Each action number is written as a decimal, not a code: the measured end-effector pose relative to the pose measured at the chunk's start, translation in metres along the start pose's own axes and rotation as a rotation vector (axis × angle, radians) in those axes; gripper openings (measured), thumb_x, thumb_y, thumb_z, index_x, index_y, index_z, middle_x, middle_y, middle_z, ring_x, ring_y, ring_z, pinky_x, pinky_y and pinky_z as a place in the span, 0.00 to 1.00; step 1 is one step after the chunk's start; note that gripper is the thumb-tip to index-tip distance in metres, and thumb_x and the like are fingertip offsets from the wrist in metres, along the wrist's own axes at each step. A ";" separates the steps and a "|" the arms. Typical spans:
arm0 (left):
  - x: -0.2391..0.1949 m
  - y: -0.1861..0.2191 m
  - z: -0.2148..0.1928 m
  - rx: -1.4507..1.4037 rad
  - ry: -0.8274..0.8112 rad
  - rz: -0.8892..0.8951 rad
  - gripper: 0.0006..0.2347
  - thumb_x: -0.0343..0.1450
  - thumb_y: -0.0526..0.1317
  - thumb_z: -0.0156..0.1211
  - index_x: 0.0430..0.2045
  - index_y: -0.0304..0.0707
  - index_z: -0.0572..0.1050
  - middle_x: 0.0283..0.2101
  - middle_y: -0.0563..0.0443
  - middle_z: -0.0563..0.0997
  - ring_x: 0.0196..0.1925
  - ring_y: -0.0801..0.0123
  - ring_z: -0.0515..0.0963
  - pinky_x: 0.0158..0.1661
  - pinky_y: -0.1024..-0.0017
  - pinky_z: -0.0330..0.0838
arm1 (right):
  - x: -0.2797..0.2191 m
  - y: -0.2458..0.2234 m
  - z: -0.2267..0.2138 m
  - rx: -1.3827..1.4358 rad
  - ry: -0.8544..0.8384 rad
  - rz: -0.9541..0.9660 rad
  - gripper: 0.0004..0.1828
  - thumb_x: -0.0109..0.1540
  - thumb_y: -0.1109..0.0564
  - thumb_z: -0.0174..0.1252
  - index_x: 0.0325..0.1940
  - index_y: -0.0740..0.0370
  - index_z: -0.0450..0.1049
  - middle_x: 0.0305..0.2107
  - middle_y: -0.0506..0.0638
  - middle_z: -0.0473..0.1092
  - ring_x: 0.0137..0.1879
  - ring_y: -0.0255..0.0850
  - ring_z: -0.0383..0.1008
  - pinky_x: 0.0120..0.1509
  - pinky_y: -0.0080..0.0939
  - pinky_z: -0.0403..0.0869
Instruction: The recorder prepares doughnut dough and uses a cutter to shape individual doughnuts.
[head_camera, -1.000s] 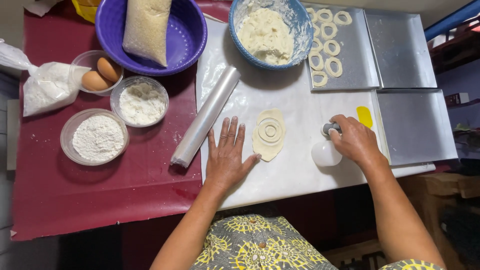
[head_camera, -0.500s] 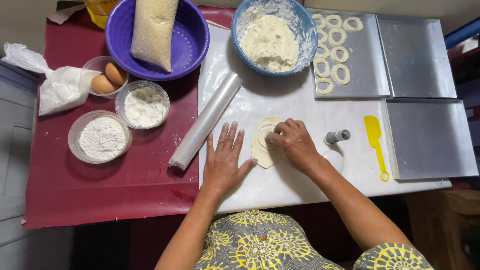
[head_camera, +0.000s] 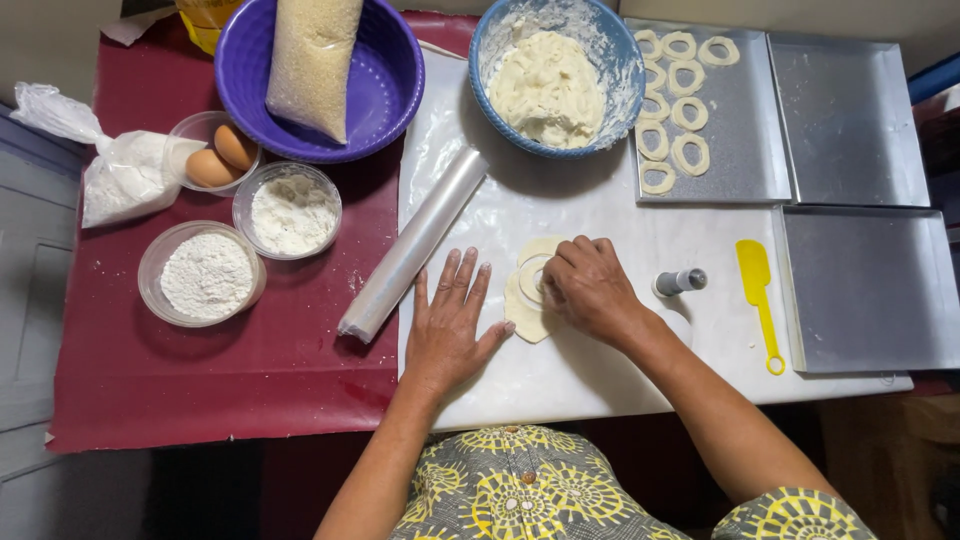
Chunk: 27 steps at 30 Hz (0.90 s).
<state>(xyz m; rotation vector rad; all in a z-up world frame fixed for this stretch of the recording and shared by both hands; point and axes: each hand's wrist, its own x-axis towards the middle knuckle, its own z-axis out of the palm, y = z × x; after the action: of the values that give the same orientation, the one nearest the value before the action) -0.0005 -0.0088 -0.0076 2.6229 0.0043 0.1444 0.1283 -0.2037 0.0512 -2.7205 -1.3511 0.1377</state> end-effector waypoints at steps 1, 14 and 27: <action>0.000 0.000 -0.001 0.000 0.003 -0.006 0.36 0.70 0.63 0.53 0.70 0.40 0.59 0.76 0.45 0.52 0.79 0.60 0.44 0.72 0.46 0.30 | -0.005 -0.005 -0.002 0.000 -0.001 -0.006 0.05 0.55 0.59 0.65 0.33 0.58 0.75 0.34 0.50 0.70 0.45 0.45 0.69 0.55 0.48 0.65; 0.000 -0.002 0.005 0.004 -0.003 -0.007 0.26 0.75 0.52 0.48 0.67 0.41 0.63 0.75 0.47 0.55 0.78 0.60 0.47 0.72 0.45 0.34 | -0.055 -0.066 0.024 0.224 0.072 -0.031 0.05 0.55 0.59 0.66 0.35 0.57 0.77 0.31 0.48 0.71 0.42 0.45 0.70 0.50 0.48 0.65; 0.093 0.015 0.015 -0.078 0.213 0.190 0.14 0.67 0.37 0.65 0.47 0.36 0.80 0.45 0.47 0.78 0.49 0.57 0.74 0.45 0.58 0.66 | 0.013 0.022 0.011 0.070 0.259 0.217 0.19 0.54 0.59 0.65 0.49 0.60 0.81 0.41 0.55 0.75 0.48 0.50 0.74 0.50 0.51 0.69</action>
<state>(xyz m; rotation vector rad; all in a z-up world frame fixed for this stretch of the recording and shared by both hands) 0.0936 -0.0265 -0.0038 2.5139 -0.1730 0.4795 0.1522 -0.2064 0.0366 -2.7037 -0.9643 -0.1444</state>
